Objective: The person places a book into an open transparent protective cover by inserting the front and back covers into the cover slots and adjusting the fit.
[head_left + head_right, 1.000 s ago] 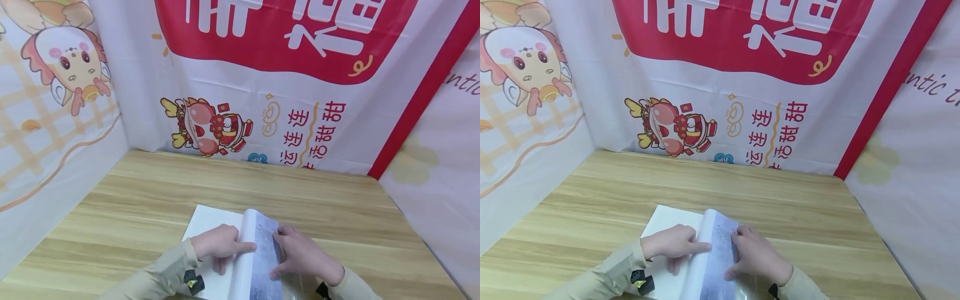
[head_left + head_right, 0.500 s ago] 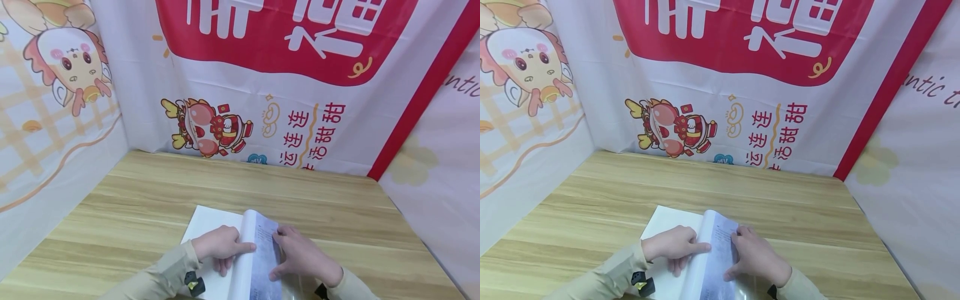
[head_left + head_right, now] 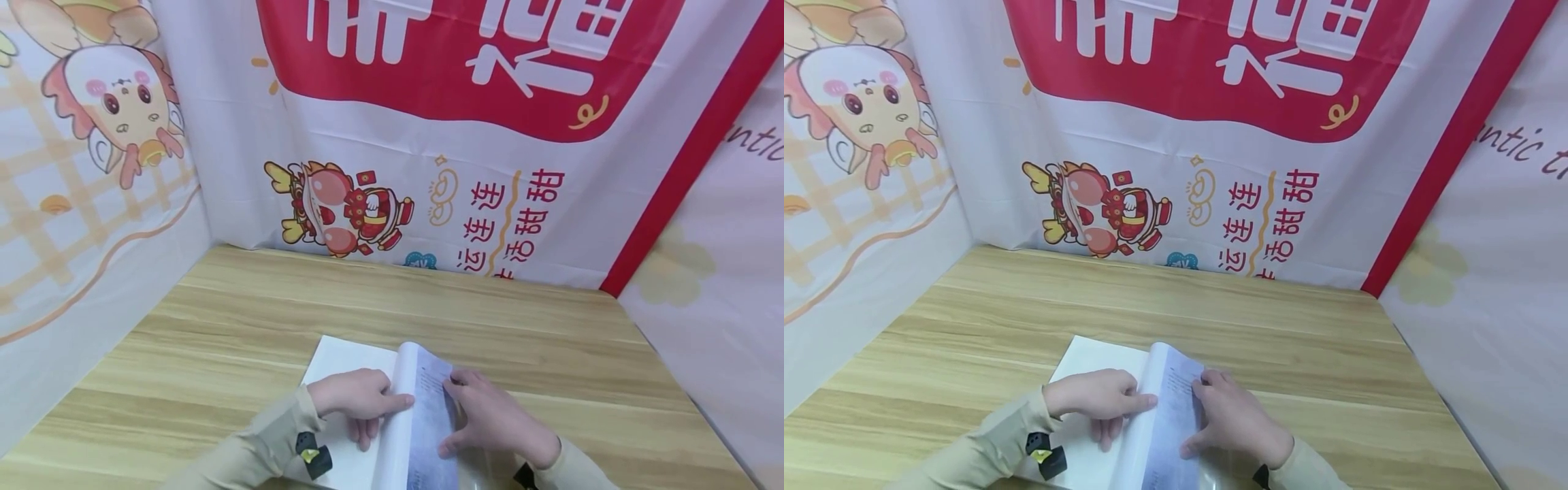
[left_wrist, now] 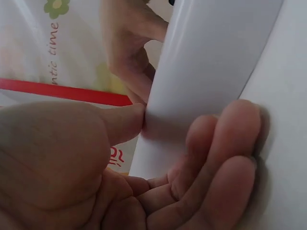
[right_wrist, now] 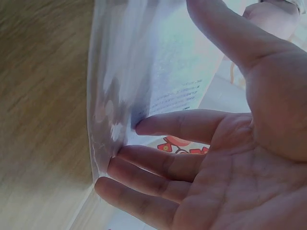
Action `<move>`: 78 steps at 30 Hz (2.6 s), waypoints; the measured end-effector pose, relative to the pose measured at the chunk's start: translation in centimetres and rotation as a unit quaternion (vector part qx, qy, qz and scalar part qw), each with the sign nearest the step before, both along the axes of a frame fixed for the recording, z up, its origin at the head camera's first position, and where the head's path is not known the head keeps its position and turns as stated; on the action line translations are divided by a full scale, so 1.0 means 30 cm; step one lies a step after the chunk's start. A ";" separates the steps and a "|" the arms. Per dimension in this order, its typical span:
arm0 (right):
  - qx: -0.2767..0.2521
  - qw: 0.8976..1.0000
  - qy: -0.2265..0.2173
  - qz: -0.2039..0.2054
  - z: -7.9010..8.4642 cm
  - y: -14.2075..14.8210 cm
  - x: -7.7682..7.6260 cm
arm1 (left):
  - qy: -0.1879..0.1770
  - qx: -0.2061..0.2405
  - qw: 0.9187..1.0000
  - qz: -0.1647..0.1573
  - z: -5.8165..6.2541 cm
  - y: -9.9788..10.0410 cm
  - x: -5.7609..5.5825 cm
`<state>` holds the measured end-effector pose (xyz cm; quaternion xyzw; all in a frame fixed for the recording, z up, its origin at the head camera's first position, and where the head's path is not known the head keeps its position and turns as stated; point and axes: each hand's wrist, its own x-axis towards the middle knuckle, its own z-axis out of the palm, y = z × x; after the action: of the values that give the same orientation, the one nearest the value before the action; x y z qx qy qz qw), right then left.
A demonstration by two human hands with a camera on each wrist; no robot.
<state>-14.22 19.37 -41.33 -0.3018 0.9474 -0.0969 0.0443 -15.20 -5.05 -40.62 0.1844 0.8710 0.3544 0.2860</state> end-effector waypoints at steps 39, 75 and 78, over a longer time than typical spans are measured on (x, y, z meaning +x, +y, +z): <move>-0.046 0.999 -0.013 -0.014 0.000 -0.006 0.000 | 0.045 -0.010 0.999 0.013 -0.027 0.002 0.005; -0.053 0.998 -0.015 0.004 0.001 -0.013 -0.001 | 0.066 0.012 0.997 0.043 -0.041 0.018 0.002; -0.048 0.998 -0.045 0.000 0.008 0.000 -0.004 | 0.045 0.025 0.998 0.040 -0.042 0.008 -0.005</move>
<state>-14.36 19.36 -41.08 -0.2990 0.9387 -0.1555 0.0720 -15.35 -4.82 -41.90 0.1717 0.8805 0.3786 0.2277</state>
